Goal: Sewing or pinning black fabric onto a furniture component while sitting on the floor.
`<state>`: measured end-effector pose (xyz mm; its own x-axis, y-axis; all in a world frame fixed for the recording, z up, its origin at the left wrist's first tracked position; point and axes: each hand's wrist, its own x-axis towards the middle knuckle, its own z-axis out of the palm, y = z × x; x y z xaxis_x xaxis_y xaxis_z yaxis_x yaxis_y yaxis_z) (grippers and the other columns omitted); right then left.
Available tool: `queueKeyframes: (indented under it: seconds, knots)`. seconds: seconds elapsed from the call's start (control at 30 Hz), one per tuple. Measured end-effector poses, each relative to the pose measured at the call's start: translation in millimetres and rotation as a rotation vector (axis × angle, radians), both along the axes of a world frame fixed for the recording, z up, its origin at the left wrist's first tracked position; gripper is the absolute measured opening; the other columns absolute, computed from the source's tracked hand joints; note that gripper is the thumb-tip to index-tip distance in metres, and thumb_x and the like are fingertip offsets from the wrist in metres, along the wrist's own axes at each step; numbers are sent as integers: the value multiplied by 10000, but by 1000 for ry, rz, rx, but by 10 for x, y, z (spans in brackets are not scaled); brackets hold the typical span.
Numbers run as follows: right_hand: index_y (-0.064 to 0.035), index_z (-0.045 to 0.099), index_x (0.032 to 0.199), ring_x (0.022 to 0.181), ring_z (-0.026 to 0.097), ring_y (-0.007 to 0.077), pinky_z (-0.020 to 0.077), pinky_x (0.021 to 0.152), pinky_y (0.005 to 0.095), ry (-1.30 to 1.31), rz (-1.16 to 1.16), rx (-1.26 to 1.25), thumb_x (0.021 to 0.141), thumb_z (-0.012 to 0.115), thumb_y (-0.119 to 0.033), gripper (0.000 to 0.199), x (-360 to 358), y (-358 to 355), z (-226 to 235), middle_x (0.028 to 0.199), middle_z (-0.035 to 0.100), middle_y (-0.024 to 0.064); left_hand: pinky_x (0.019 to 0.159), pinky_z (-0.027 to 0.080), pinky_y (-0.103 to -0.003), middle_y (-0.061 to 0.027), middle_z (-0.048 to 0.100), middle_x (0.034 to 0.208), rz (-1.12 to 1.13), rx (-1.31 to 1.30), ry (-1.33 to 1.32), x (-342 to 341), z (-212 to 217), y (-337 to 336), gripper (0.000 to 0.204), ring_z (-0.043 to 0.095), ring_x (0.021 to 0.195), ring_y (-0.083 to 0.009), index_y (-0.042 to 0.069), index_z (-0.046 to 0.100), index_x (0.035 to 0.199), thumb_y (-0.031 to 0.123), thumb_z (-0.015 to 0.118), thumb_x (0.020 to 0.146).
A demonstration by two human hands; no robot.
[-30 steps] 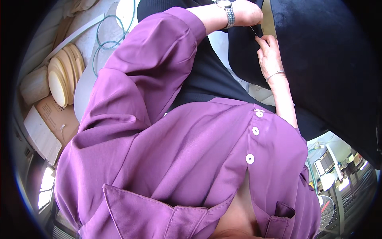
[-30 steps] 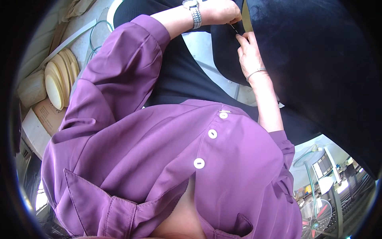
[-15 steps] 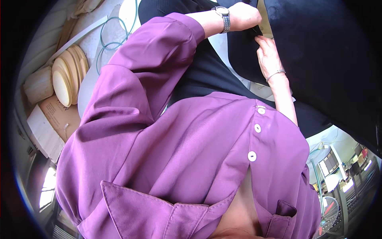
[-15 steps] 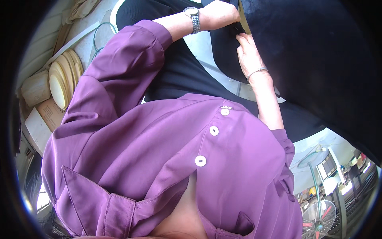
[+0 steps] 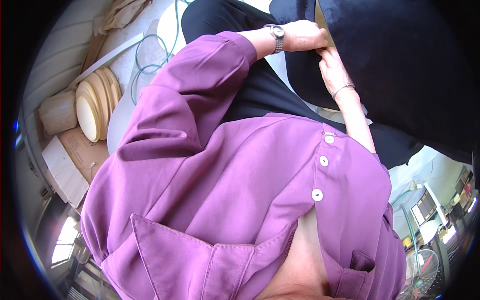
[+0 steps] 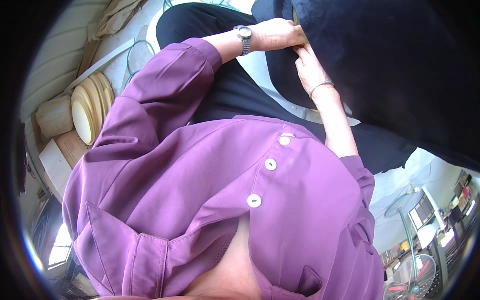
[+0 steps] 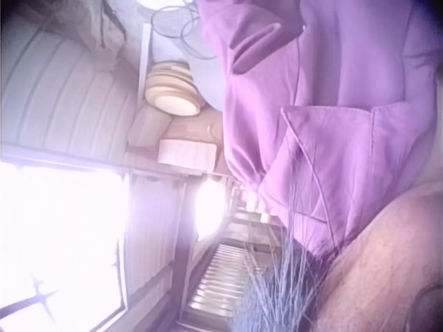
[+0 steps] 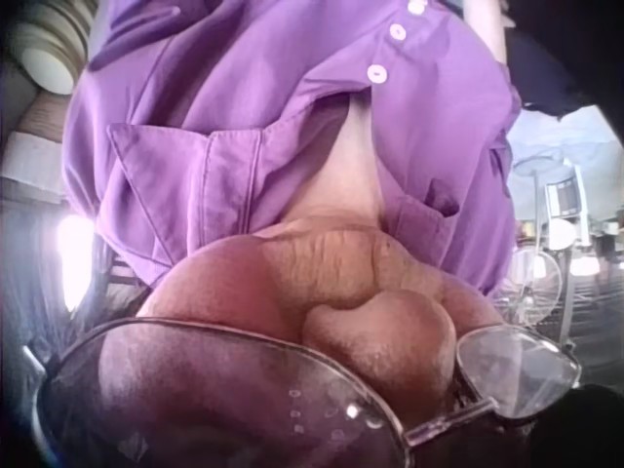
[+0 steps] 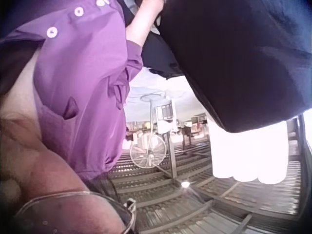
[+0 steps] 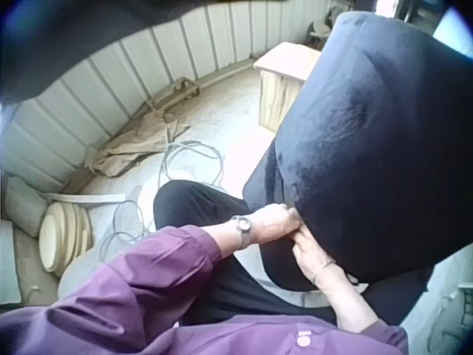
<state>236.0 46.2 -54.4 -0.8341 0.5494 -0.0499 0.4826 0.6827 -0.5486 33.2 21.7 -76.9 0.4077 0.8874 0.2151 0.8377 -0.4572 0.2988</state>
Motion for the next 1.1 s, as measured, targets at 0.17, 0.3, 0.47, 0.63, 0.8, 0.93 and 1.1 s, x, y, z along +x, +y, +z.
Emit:
queueKeyframes:
  seconds: [0.17,0.3,0.47,0.63,0.8,0.93,1.1]
  knots:
    - [-41,629,1256,1312,525,339,428,1115,378,12,-50,-122,969,495,-59,317,1,9,39,1346,552,155,813,596,-372,-93,726,994,11,10,-3,-26,98,-37,185,726,978,-296,136,720,1060,141,657,886]
    - [-42,630,1260,1324,513,344,422,1121,384,5,-48,-127,959,503,-50,327,-18,2,57,1363,550,162,822,598,-365,-83,728,980,74,16,2,4,166,-53,198,726,975,-282,134,720,1065,150,677,872]
    - [-36,618,1272,1330,508,365,428,1119,410,-91,-50,101,956,494,-60,340,23,5,20,1409,530,167,771,607,-363,-105,742,943,34,12,11,203,386,-117,210,733,909,-278,87,711,1075,170,686,884]
    - [-15,616,1265,1336,500,347,409,1131,402,17,-67,-171,951,494,-6,336,-18,-30,52,1353,555,160,692,606,-338,-137,742,841,411,-179,-352,79,433,-282,159,749,749,-266,33,615,1083,122,613,951]
    - [-7,610,1252,1246,572,338,472,1058,370,61,-39,-137,956,497,21,317,10,-23,39,1304,567,145,628,586,-306,-101,679,770,521,-309,-793,-152,746,-541,154,697,628,-187,25,558,1109,144,570,1014]
    - [-11,609,1231,1199,595,337,501,1022,379,40,-12,-10,955,507,19,295,4,-54,64,1259,569,138,668,586,-343,-39,597,750,510,-165,-1308,-314,1579,-870,154,626,661,-168,38,613,1106,166,576,1028]
    - [-24,605,1227,1175,606,328,522,1000,395,57,67,74,947,516,23,298,8,-35,72,1239,557,125,782,592,-374,36,391,701,151,143,-1532,-393,2543,-990,128,449,652,-78,17,553,1134,103,474,1081]
